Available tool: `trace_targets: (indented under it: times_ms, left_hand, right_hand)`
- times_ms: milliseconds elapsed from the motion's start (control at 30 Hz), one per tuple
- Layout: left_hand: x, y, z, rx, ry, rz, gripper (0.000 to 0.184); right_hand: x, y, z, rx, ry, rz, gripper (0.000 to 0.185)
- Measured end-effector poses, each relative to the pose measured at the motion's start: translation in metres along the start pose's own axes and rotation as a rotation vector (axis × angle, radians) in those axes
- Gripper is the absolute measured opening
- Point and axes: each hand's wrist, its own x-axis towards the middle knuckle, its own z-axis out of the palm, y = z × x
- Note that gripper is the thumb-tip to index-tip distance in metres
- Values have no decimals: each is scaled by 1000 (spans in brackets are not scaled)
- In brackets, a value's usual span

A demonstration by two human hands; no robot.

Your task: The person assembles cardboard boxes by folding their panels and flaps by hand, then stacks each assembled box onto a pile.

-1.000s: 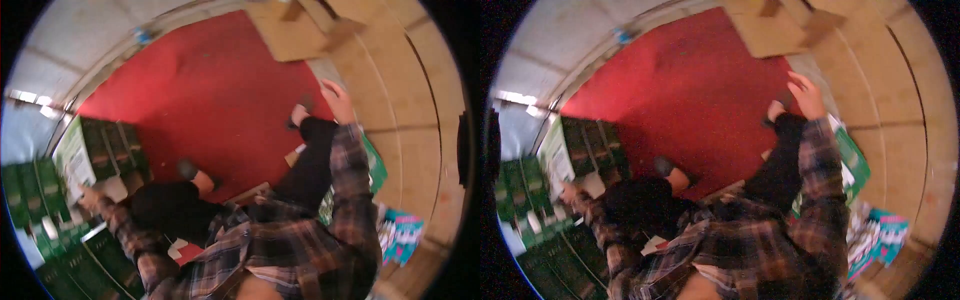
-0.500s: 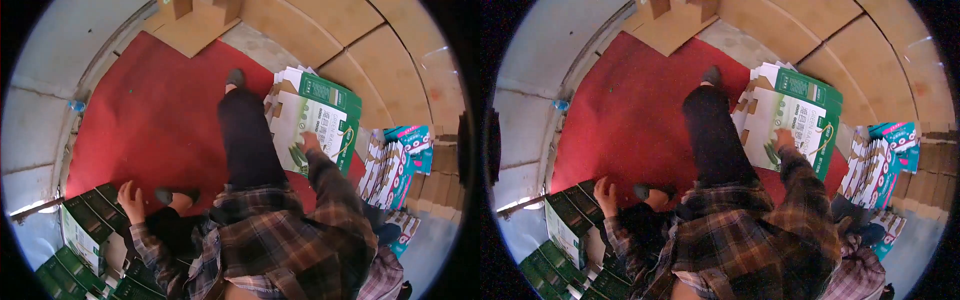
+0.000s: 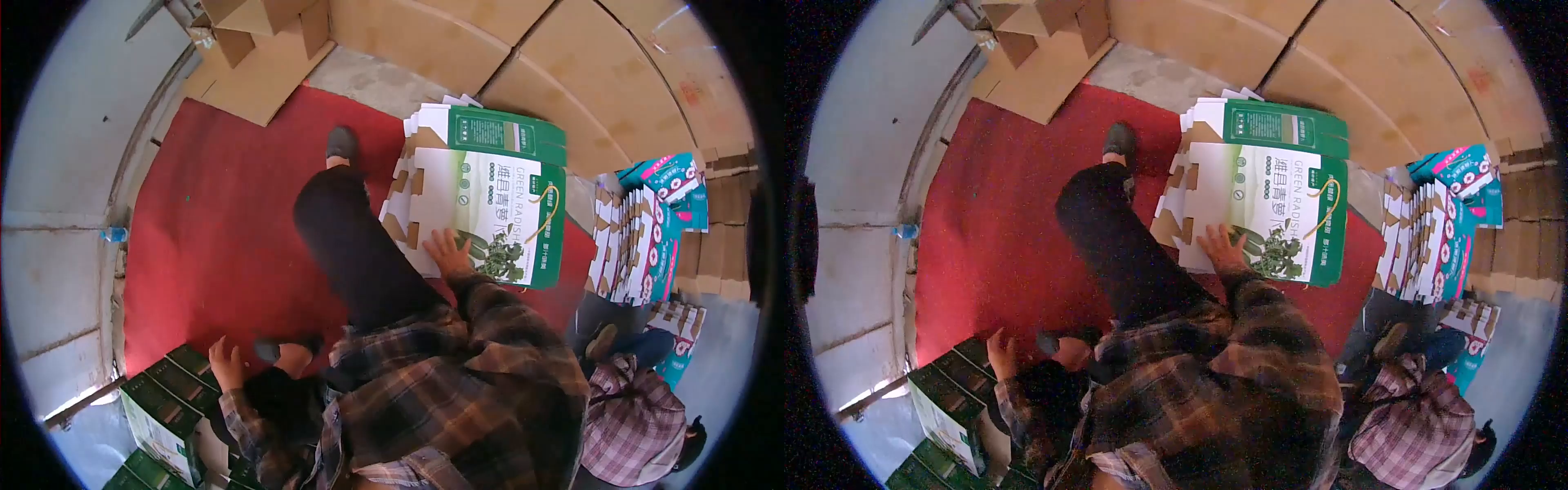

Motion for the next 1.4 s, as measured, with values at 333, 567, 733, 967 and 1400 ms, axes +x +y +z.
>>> trace_targets:
  times_ms: [333,567,733,967,1400]
  left_hand:
    - [-15,-2,-1,4,6,-7,40]
    - [-19,14,-9,-173,-66,-131,39]
    - [-20,-2,-4,-114,-64,43,39]
    - [-19,18,-15,-132,-60,-9,37]
    - [-26,-15,-38,-234,-42,-27,38]
  right_hand:
    - [29,5,-3,-27,-31,81,97]
    - [49,14,-24,152,-301,114,108]
    - [43,12,-16,86,-248,87,78]
    - [41,-2,-59,56,-250,92,57]
    - [6,-21,-177,-55,284,-26,40]
